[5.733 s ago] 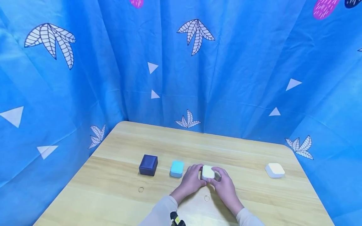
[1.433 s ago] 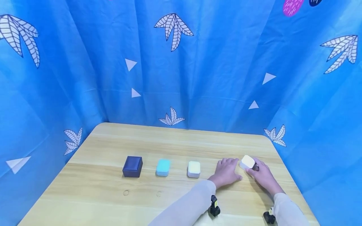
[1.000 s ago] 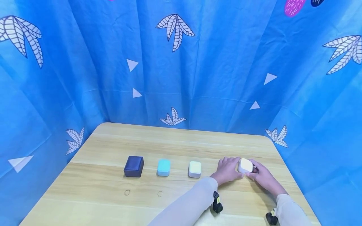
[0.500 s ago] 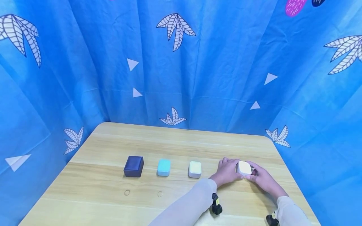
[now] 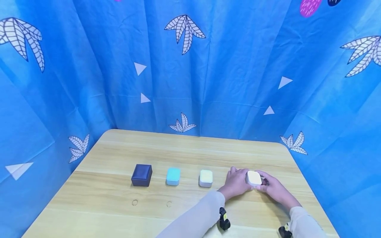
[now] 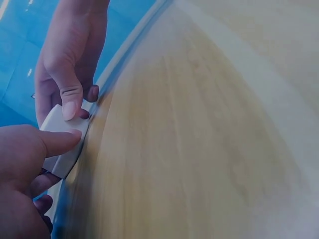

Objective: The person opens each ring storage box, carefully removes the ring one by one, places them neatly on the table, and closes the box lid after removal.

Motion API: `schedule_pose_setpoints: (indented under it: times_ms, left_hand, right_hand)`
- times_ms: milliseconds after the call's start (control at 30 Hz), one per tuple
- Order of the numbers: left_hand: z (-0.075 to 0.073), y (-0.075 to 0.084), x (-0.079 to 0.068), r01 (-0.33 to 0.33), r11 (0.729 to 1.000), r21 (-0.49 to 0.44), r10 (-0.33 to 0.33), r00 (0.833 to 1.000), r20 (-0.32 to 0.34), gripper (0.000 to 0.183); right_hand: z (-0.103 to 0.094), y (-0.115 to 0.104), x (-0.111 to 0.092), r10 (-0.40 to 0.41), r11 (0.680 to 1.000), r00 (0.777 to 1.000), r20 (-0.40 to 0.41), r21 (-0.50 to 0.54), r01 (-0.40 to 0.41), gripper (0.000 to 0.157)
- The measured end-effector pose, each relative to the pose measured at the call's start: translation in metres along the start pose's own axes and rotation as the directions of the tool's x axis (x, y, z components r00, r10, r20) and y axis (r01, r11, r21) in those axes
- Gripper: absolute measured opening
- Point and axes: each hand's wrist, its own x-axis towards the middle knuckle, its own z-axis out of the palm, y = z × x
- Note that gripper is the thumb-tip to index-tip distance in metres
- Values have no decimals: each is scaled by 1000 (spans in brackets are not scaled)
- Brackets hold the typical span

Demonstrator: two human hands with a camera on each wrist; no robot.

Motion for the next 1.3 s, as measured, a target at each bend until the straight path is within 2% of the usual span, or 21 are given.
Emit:
schedule_pose_setpoints:
  times_ms: [200,533,800,1033,1300]
  left_hand:
    - [-4,-9,-6,11,1000,-25,-11,1000,1,56]
    - [-1,-20,-8,63,985,-158,-63,998,4,66]
    - [-4,-24,-13,50,981,-189,-52,999,-4,63]
    - [-8,-27,-17,84,962,-260,-84,996,10,61]
    - [-11,-35,-23,95,955,-281,-95,995,11,59]
  right_hand:
    - [6,-4,2,-6,1000,1000,14,19,5,65]
    - [10,-9,3,-4,999,999,38,42,2,66]
    - [12,-10,3,0,999,999,40,40,-1,67]
    - [16,-13,4,9,999,999,53,48,-12,67]
    - [21,-19,5,-11,998,997,81,70,6,65]
